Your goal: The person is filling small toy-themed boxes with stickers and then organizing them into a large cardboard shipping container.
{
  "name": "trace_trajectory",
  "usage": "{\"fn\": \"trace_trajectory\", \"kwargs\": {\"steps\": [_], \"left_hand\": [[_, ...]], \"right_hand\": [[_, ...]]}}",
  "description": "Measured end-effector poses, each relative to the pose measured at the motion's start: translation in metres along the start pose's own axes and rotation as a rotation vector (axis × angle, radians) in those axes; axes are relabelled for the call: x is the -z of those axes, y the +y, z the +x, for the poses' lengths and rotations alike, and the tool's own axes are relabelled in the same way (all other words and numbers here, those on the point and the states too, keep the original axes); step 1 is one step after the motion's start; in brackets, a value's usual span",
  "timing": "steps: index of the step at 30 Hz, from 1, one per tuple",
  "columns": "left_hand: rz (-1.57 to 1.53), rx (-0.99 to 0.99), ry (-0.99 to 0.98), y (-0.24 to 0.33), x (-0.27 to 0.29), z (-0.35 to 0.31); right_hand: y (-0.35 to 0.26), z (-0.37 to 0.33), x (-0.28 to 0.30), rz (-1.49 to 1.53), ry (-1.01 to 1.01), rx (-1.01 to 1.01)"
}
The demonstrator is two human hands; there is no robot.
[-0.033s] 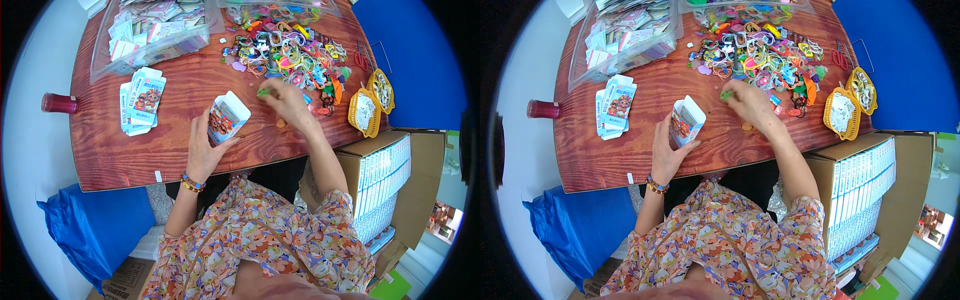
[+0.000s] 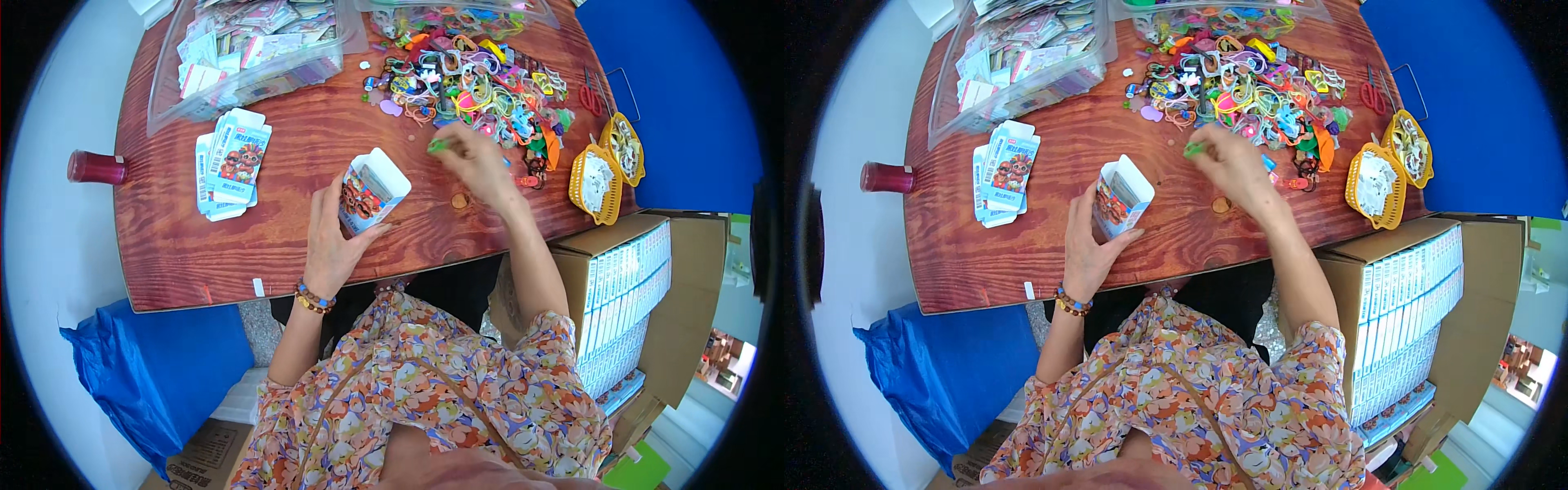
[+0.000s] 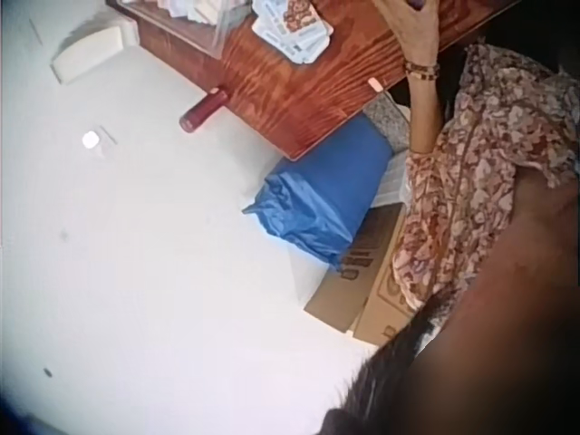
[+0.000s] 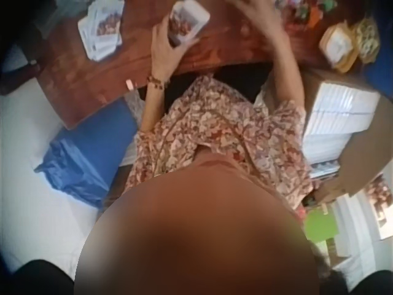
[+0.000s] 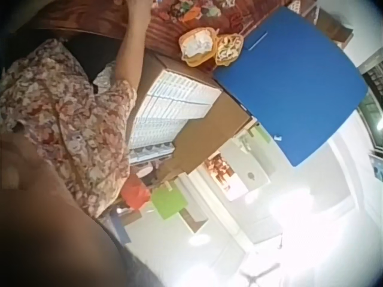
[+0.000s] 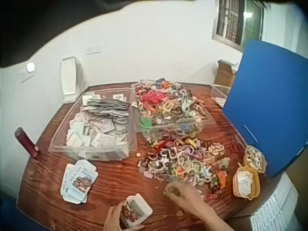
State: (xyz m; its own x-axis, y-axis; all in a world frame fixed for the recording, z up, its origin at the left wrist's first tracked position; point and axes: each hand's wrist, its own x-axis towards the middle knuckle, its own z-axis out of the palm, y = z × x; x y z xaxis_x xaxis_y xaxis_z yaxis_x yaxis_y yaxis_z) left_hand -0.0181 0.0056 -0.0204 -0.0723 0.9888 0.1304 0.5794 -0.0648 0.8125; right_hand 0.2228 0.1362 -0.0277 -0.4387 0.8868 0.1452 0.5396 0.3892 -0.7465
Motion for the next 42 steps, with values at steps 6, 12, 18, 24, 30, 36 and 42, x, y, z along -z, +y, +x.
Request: {"fn": "trace_trajectory", "kwargs": {"steps": [6, 12, 18, 24, 30, 36, 42], "left_hand": [[0.011, -0.095, -0.003, 0.001, -0.009, 0.014], [0.082, -0.134, 0.008, 0.007, -0.017, 0.015], [0.07, -0.11, 0.026, 0.004, -0.015, 0.013], [-0.083, -0.006, -0.001, 0.0, -0.014, 0.006], [-0.039, -0.036, -0.006, 0.006, -0.016, 0.007], [-0.053, 0.009, -0.014, 0.0, -0.013, 0.005], [0.007, -0.035, -0.047, 0.005, -0.014, 0.007]], "right_hand": [[-0.065, -0.02, 0.022, 0.6, 0.156, -0.193], [-0.085, -0.022, 0.007, -0.128, 0.09, 0.17], [-0.067, -0.026, 0.012, -0.024, 0.245, 0.266], [0.009, -0.043, 0.04, 0.015, 0.358, -0.384], [0.023, -0.034, 0.022, -0.547, 0.406, -0.344], [0.019, -0.046, 0.028, -0.17, 0.345, -0.287], [0.023, -0.051, 0.044, 0.529, 0.126, -0.44]]}}
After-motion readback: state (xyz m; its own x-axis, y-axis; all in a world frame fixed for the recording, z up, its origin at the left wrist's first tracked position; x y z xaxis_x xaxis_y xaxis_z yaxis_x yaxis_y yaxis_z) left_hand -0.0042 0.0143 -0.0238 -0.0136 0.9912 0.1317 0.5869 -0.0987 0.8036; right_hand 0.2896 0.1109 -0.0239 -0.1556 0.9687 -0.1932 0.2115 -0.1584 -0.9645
